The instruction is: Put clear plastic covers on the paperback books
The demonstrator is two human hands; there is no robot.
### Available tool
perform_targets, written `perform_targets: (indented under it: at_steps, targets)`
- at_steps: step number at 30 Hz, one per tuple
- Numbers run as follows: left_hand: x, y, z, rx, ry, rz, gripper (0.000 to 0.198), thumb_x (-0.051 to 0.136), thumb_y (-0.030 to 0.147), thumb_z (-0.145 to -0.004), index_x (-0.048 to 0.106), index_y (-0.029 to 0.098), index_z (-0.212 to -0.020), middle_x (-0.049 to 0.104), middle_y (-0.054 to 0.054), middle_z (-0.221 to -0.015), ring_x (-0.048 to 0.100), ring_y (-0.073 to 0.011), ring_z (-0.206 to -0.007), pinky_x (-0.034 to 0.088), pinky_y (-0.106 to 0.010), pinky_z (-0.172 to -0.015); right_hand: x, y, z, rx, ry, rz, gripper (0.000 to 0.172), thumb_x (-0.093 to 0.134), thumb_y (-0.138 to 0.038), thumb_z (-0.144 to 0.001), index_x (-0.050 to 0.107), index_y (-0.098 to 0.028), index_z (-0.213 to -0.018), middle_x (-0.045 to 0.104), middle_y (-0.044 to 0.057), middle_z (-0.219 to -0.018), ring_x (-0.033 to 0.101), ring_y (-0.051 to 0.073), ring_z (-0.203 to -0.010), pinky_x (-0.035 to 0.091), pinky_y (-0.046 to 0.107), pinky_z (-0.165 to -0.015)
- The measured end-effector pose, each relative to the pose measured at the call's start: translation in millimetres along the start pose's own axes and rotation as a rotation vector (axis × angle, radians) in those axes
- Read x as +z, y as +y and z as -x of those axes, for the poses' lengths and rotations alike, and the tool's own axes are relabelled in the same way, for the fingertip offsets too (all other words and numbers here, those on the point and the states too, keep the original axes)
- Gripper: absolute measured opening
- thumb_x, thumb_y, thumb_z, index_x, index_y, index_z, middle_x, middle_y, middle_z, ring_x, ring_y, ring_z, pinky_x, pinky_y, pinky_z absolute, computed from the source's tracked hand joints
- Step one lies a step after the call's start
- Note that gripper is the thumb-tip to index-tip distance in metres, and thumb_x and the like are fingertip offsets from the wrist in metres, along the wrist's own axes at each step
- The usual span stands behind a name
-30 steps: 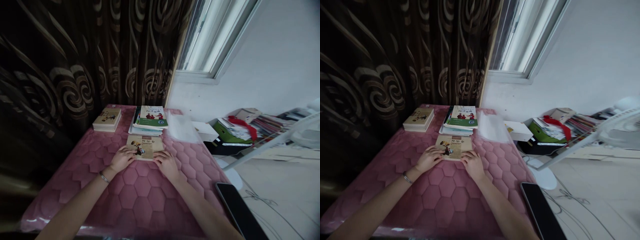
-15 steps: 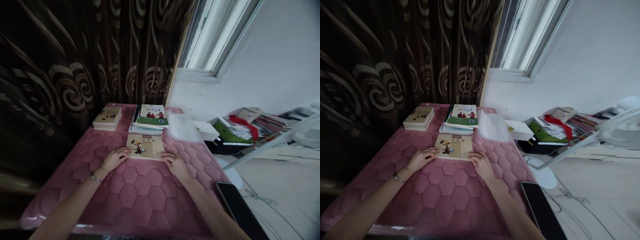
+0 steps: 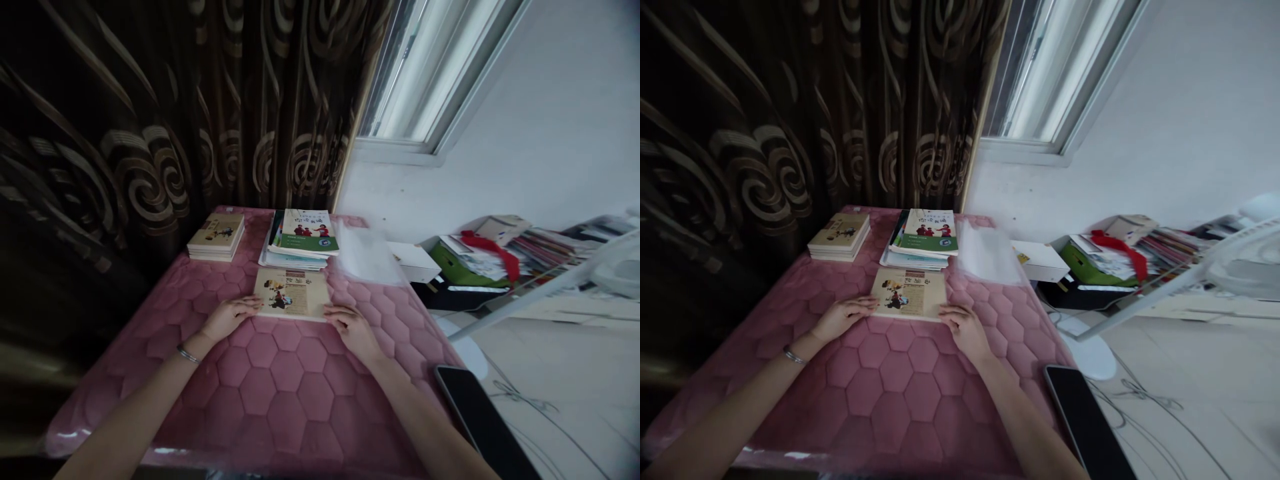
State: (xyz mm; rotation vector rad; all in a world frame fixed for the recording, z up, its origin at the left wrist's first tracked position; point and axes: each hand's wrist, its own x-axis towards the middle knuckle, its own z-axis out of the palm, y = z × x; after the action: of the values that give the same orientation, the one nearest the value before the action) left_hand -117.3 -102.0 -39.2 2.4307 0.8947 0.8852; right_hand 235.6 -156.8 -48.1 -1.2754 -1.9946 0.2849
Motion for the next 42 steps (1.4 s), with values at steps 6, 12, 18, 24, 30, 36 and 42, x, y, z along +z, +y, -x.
perform_targets:
  at_steps: [6, 12, 18, 24, 30, 36, 42]
  targets:
    - [-8.5, 1.6, 4.1, -0.255, 0.045, 0.047, 0.034, 0.062, 0.027, -0.080, 0.066, 0.023, -0.114, 0.065, -0.004, -0.125, 0.060, -0.0190, -0.116, 0.044, -0.037, -0.104, -2.7, 9.0, 2.7, 0.065, 0.048, -0.092, 0.017, 0.061, -0.019, -0.079, 0.072, -0.026, -0.089, 0.070, 0.004, -0.109, 0.061, 0.022, -0.108, 0.047, 0.044, -0.096]
    - [-13.9, -2.8, 7.6, -0.300, 0.012, -0.017, 0.033, 0.061, 0.028, -0.079, 0.067, 0.025, -0.111, 0.062, -0.005, -0.129, 0.055, -0.0210, -0.122, 0.040, -0.039, -0.107, -6.0, 17.6, 5.7, 0.135, 0.054, -0.078, 0.021, 0.064, -0.021, -0.075, 0.072, -0.029, -0.093, 0.064, 0.006, -0.119, 0.056, 0.024, -0.115, 0.042, 0.048, -0.101]
    - [-13.1, 18.7, 3.5, -0.275, 0.033, -0.274, 0.030, 0.063, 0.025, -0.077, 0.069, 0.027, -0.107, 0.046, -0.006, -0.145, 0.049, -0.0251, -0.127, 0.034, -0.047, -0.110, -11.7, 7.6, 0.8, 0.020, 0.048, 0.042, 0.023, 0.066, -0.023, -0.073, 0.071, -0.026, -0.095, 0.058, 0.009, -0.127, 0.050, 0.027, -0.121, 0.040, 0.050, -0.102]
    - [20.1, 68.0, -32.9, -0.062, -0.066, -0.421, 0.023, 0.060, 0.023, -0.083, 0.069, 0.029, -0.102, 0.067, -0.001, -0.119, 0.059, -0.0200, -0.113, 0.016, -0.050, -0.117, 14.1, -46.4, -27.1, -0.107, -0.025, 0.235, 0.018, 0.070, -0.026, -0.076, 0.071, -0.026, -0.094, 0.060, 0.007, -0.127, 0.049, 0.029, -0.120, 0.040, 0.049, -0.096]
    - [47.9, 66.4, -46.0, 0.039, 0.006, -0.447, 0.019, 0.058, 0.011, -0.080, 0.071, 0.023, -0.085, 0.073, -0.004, -0.099, 0.066, -0.0202, -0.092, 0.030, -0.048, -0.113, 49.5, -70.1, -45.1, -0.096, -0.093, 0.180, 0.009, 0.067, -0.018, -0.080, 0.070, -0.027, -0.078, 0.068, 0.003, -0.111, 0.058, 0.023, -0.105, 0.043, 0.042, -0.093]
    - [41.1, 47.8, -37.4, 0.045, 0.023, -0.333, 0.015, 0.060, 0.017, -0.083, 0.070, 0.025, -0.076, 0.074, -0.001, -0.104, 0.067, -0.0187, -0.096, 0.024, -0.049, -0.115, 40.7, -55.9, -35.2, -0.076, -0.043, 0.172, 0.011, 0.064, -0.023, -0.084, 0.072, -0.028, -0.078, 0.070, 0.001, -0.110, 0.059, 0.022, -0.106, 0.043, 0.042, -0.090]
    - [13.3, 21.2, -16.7, -0.051, 0.068, -0.272, 0.011, 0.064, 0.027, -0.082, 0.070, 0.026, -0.073, 0.073, 0.002, -0.107, 0.066, -0.0174, -0.104, 0.022, -0.049, -0.114, 11.5, -18.2, -13.3, -0.003, 0.017, 0.167, 0.008, 0.066, -0.025, -0.082, 0.073, -0.028, -0.079, 0.070, 0.002, -0.112, 0.060, 0.023, -0.106, 0.047, 0.043, -0.088]
